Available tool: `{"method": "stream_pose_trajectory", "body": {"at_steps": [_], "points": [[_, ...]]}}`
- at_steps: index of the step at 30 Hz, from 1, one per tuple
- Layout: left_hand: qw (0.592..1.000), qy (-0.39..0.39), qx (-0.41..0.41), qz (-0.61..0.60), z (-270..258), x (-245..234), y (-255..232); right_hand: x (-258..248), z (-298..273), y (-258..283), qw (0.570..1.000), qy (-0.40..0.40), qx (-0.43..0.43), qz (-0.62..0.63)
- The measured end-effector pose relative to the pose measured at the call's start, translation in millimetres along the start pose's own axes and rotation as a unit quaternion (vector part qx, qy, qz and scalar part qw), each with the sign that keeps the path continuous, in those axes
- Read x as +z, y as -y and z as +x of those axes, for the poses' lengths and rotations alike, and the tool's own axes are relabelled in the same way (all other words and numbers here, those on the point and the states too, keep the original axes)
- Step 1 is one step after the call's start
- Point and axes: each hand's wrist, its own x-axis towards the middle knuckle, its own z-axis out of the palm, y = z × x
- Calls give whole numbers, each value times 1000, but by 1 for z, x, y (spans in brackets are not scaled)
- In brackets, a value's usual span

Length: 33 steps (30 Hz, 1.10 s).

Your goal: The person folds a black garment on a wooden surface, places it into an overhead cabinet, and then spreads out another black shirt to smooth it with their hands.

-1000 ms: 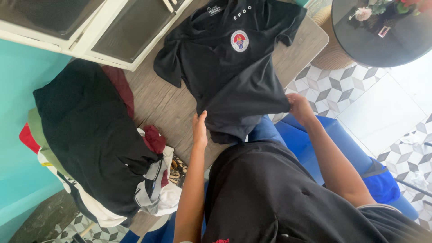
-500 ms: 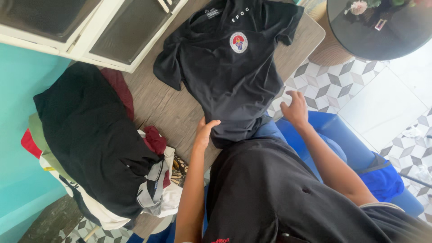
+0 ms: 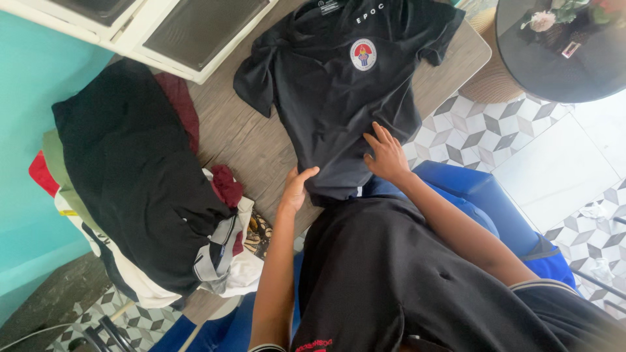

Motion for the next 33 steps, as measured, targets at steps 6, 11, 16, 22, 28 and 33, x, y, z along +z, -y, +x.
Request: {"method": "stream_pose_trajectory", "body": {"at_steps": [6, 11, 16, 22, 28, 33], "points": [[992, 68, -106, -16, -11, -39, 13, -8, -2, -2, 1000, 5, 4, -3], [989, 77, -68, -109, -20, -43, 11, -9, 0, -2, 1000, 2, -1, -9], [996, -41, -73, -33, -24, -65, 19, -9, 0, -4, 1000, -1, -4, -7], [987, -140, 56, -62, -10, -146, 81, -20, 1, 4, 1000, 2, 7, 6], [981, -132, 59, 126, -10, -89, 56, -19, -2, 49, 991, -12, -127, 27], [979, -43, 112, 168, -6, -23, 30, 19, 17, 78, 969, 14, -245, -35]]}}
